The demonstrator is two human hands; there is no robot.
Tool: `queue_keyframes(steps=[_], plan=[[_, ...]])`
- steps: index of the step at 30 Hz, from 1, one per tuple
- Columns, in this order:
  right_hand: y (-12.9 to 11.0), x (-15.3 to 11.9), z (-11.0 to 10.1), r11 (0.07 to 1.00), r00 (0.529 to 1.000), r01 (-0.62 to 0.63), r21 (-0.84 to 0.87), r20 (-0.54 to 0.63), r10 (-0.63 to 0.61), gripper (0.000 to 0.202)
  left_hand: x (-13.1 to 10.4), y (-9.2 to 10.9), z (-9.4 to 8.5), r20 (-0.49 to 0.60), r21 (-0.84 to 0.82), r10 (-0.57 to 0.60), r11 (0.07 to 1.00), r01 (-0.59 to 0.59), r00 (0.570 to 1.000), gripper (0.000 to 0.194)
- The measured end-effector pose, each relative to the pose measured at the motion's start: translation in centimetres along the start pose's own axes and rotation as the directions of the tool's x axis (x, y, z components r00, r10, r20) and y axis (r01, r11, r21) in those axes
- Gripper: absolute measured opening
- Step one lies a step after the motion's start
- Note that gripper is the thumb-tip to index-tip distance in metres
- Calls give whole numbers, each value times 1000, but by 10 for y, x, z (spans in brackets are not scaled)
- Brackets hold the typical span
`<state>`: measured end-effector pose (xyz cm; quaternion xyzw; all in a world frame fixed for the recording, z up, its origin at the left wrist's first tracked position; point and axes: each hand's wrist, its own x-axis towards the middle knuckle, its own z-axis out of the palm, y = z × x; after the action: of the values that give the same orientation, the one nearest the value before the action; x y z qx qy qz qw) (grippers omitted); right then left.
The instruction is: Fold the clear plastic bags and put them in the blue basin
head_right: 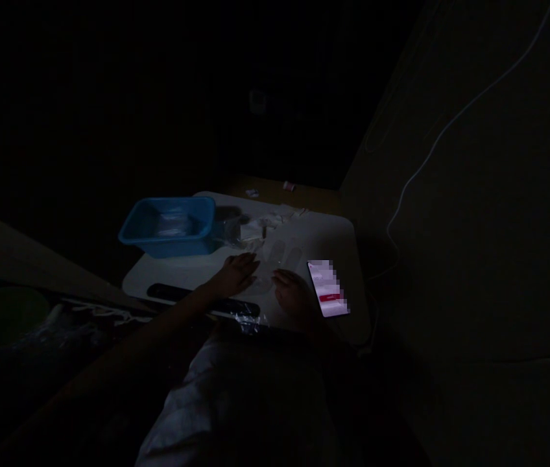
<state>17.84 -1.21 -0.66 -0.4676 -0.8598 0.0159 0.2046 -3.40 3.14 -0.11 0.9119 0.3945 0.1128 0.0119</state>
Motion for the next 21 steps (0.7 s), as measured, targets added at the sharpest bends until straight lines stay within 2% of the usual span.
queue_keyframes(steps=[8, 16, 19, 21], plan=[[0, 1, -1, 999, 1000, 18, -40, 5, -18, 38, -2, -1, -7, -6, -11, -13, 1000, 13, 1000, 47], [-1, 0, -5, 999, 1000, 30, -21, -7, -30, 38, -20, 14, -14, 16, -89, 200, 976, -198, 980, 39], [4, -3, -9, 1000, 999, 19, -14, -33, -20, 42, -24, 13, -11, 24, -111, 223, 969, -219, 974, 39], [9, -7, -11, 999, 999, 29, -13, -29, -30, 44, -25, 11, -9, 33, -113, 198, 975, -193, 980, 39]])
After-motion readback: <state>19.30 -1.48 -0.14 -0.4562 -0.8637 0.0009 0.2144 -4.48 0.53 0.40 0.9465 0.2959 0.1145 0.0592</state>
